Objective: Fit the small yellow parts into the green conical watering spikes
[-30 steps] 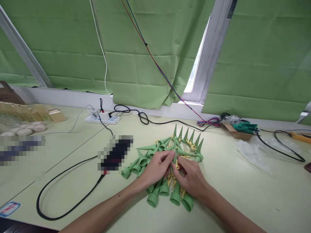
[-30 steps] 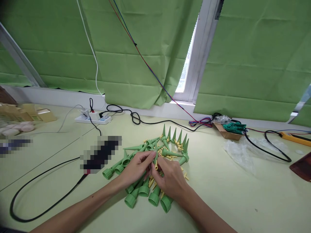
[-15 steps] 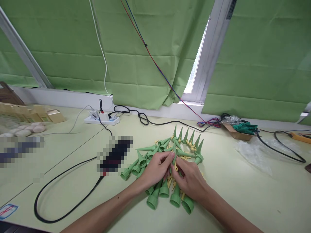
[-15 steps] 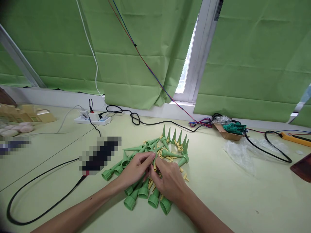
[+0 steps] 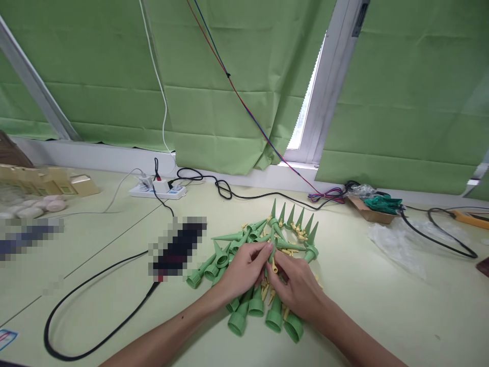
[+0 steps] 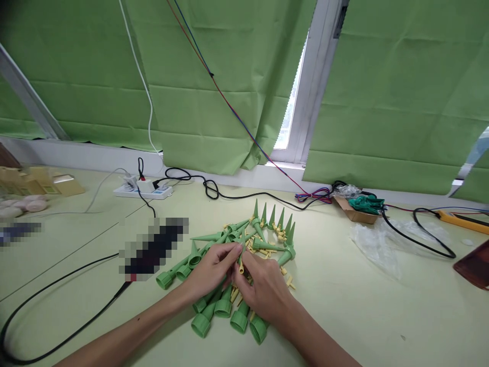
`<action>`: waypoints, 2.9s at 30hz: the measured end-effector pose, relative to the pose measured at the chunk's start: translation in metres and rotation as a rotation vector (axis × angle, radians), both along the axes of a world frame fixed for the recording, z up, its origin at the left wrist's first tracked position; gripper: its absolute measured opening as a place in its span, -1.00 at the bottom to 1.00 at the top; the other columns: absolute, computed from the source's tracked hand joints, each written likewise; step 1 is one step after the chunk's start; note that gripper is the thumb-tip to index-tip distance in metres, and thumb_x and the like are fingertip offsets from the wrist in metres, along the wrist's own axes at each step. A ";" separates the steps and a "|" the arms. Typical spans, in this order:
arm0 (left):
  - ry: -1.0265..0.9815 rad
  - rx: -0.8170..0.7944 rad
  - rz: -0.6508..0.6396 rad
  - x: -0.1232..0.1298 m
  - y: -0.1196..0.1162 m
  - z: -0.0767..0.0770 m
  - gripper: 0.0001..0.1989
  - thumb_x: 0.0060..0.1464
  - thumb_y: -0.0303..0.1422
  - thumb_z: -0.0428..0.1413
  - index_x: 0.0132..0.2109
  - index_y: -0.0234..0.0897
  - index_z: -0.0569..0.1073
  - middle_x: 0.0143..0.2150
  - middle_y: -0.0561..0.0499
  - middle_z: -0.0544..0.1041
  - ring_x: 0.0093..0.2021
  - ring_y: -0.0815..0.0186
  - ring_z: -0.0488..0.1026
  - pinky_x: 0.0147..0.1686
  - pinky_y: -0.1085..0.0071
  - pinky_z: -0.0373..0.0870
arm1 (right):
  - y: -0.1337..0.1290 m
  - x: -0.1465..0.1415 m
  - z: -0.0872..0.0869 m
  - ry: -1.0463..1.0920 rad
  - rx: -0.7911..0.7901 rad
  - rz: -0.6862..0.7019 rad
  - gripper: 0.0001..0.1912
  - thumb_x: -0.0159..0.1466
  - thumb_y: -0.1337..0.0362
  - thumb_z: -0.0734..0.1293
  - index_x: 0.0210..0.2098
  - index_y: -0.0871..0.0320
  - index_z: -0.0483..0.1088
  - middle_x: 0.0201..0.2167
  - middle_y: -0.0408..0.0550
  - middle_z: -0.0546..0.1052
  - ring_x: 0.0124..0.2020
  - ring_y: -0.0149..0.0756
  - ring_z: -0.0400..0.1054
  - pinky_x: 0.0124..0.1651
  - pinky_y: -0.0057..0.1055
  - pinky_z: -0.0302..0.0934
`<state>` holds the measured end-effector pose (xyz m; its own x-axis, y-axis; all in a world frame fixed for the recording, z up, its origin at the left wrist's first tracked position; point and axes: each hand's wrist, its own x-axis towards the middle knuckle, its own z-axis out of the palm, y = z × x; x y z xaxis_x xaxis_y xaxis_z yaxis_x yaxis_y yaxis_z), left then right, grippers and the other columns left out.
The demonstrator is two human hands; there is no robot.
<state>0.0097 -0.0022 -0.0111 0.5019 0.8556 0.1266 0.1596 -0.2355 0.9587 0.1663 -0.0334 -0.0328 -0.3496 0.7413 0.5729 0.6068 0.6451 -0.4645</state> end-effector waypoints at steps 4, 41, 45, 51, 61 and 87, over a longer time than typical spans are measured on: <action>0.001 -0.005 0.010 0.000 0.001 -0.002 -0.55 0.28 -0.04 -0.12 -0.42 -0.29 0.31 -0.63 0.16 0.24 -0.69 0.48 0.20 -0.67 0.55 0.11 | 0.000 -0.001 0.000 0.007 -0.002 0.009 -0.80 0.37 0.33 0.14 -0.41 0.10 0.09 -0.56 -0.25 0.24 -0.59 -0.45 0.03 -0.46 -0.45 -0.10; 0.380 0.448 0.231 -0.001 -0.004 0.005 -0.77 0.23 -0.30 -0.02 -0.40 -0.25 0.25 -0.47 0.09 0.36 -0.46 0.34 0.28 -0.44 0.43 0.17 | 0.030 0.035 -0.003 -0.153 0.052 -0.194 -0.86 0.38 0.34 0.15 -0.26 0.13 0.33 -0.38 -0.06 0.44 -0.37 -0.27 0.31 -0.31 -0.39 0.16; 0.390 0.444 0.212 0.000 -0.004 0.005 -0.80 0.22 -0.32 -0.01 -0.39 -0.25 0.27 -0.45 0.06 0.39 -0.44 0.32 0.30 -0.43 0.42 0.18 | 0.029 0.034 -0.003 -0.208 0.022 -0.170 -0.85 0.38 0.35 0.15 -0.24 0.14 0.35 -0.37 -0.03 0.44 -0.33 -0.24 0.31 -0.27 -0.35 0.19; 0.384 0.411 0.167 0.001 -0.005 0.006 -0.77 0.23 -0.28 -0.01 -0.40 -0.25 0.29 -0.47 0.06 0.41 -0.45 0.31 0.32 -0.44 0.43 0.17 | 0.028 0.034 -0.002 -0.218 0.002 -0.164 -0.83 0.38 0.35 0.15 -0.29 0.15 0.34 -0.39 -0.04 0.44 -0.34 -0.25 0.31 -0.28 -0.36 0.18; 0.421 0.457 0.119 -0.003 -0.001 0.000 -0.77 0.25 -0.30 0.00 -0.39 -0.26 0.32 -0.44 0.05 0.42 -0.44 0.30 0.30 -0.44 0.43 0.13 | 0.028 0.035 -0.002 -0.226 -0.005 -0.173 -0.82 0.39 0.34 0.14 -0.29 0.15 0.34 -0.40 -0.05 0.44 -0.35 -0.26 0.32 -0.29 -0.36 0.18; 0.482 0.499 0.048 -0.007 0.002 -0.007 -0.86 0.25 -0.38 -0.01 -0.17 -0.24 0.44 -0.26 -0.03 0.47 -0.21 0.18 0.36 -0.27 0.35 0.26 | 0.027 0.033 0.002 -0.200 0.006 -0.168 -0.83 0.39 0.36 0.15 -0.27 0.16 0.35 -0.37 -0.03 0.45 -0.33 -0.26 0.31 -0.26 -0.35 0.20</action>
<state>0.0024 0.0002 -0.0179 0.5640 0.7758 0.2827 0.5616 -0.6114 0.5574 0.1990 -0.0068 -0.0311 -0.3290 0.7951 0.5094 0.7848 0.5302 -0.3208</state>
